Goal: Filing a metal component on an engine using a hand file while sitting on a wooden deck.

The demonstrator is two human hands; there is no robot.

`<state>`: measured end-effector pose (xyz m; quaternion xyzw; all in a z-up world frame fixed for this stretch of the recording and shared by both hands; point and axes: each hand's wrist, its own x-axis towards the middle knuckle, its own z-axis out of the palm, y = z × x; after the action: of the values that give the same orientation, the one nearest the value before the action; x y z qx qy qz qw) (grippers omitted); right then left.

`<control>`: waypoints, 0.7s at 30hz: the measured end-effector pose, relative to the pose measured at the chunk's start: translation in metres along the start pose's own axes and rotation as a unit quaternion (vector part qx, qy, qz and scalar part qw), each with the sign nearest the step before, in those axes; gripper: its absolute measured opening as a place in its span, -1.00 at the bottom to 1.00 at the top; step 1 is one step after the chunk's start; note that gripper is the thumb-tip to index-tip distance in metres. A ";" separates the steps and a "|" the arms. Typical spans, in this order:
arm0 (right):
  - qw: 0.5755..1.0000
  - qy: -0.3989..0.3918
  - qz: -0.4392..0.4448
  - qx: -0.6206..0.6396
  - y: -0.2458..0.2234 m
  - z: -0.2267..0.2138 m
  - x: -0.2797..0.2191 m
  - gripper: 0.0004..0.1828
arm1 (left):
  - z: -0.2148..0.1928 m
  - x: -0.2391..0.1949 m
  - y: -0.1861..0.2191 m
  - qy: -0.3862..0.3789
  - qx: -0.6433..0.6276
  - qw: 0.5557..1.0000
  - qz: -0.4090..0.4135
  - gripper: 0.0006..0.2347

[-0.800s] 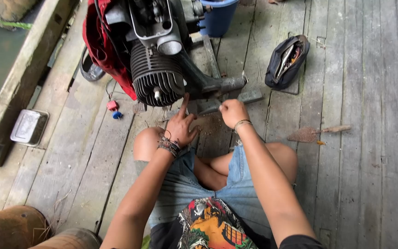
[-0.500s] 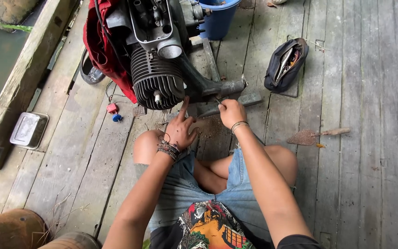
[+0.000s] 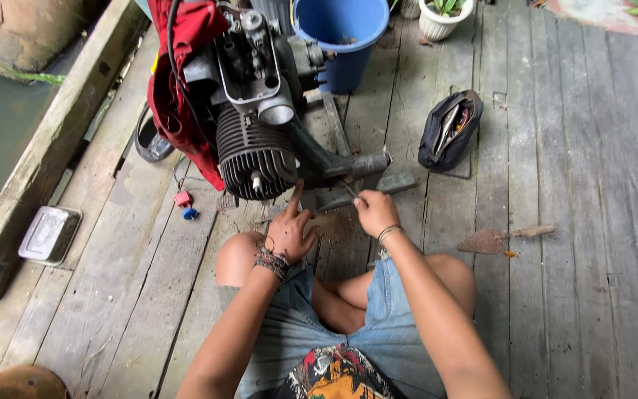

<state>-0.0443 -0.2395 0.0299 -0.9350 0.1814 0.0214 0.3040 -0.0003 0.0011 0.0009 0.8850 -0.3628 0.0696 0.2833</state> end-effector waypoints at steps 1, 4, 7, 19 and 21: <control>1.000 0.006 -0.002 0.000 -0.003 0.001 -0.003 -0.73 | 0.000 0.001 0.000 0.004 0.001 1.000 0.004 -0.83; 0.999 -0.047 0.018 0.020 -0.009 0.003 -0.006 -0.71 | 0.002 0.003 0.000 0.001 0.003 1.000 -0.008 -0.83; 0.998 -0.042 0.040 -0.035 -0.006 0.004 -0.008 -0.68 | 0.001 0.000 0.002 -0.006 -0.003 1.000 -0.003 -0.82; 0.996 -0.045 0.030 0.070 -0.005 0.022 -0.005 -0.70 | 0.004 0.000 -0.001 -0.008 0.005 1.000 0.001 -0.79; 0.996 -0.016 0.084 -0.003 0.002 0.026 0.006 -0.67 | 0.003 0.002 0.000 -0.026 0.001 1.000 -0.011 -0.79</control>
<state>-0.0379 -0.2277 0.0070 -0.9168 0.2547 0.0626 0.3011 0.0007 -0.0018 -0.0015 0.8908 -0.3604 0.0437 0.2732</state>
